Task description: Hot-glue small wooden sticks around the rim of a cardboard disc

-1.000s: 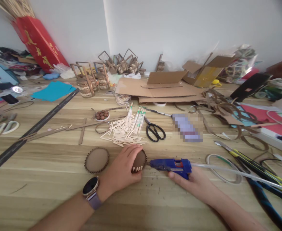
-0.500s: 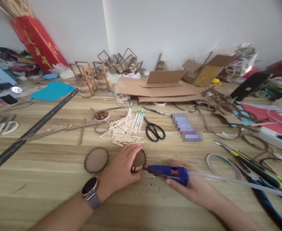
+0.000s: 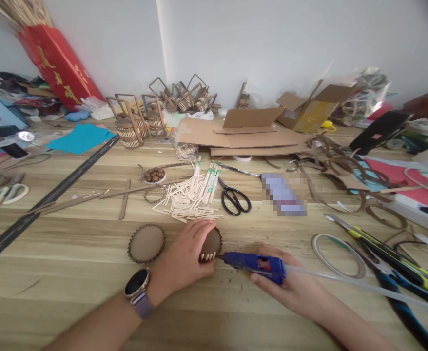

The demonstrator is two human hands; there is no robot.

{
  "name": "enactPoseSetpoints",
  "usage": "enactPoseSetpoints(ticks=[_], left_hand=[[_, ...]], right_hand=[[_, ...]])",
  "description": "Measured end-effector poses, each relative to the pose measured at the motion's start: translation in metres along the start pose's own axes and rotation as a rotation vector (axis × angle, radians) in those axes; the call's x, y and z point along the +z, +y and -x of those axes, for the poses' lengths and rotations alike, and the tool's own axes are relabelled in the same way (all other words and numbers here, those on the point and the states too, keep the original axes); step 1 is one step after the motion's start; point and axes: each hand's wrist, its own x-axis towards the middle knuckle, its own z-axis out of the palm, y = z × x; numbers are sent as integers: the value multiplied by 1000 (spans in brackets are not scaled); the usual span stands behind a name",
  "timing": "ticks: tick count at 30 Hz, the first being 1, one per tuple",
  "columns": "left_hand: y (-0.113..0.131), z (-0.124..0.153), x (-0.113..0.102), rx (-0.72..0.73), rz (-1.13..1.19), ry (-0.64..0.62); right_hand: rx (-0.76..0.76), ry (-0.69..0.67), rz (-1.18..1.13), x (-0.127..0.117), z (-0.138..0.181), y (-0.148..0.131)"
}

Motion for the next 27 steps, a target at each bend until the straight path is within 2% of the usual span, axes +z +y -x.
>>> enactPoseSetpoints(ticks=[11,21,24,27], left_hand=[[-2,1,1,15,-13,6],[0,0,0,-1,11,-9],[0,0,0,-9,27,-15],[1,1,0,-30,29,-11]], right_hand=[[-88,110,99,1,2,0],[-90,120,7,-2,-5,-10],[57,110,-72,0,-6,-8],[384,126,-172,1,-8,-1]])
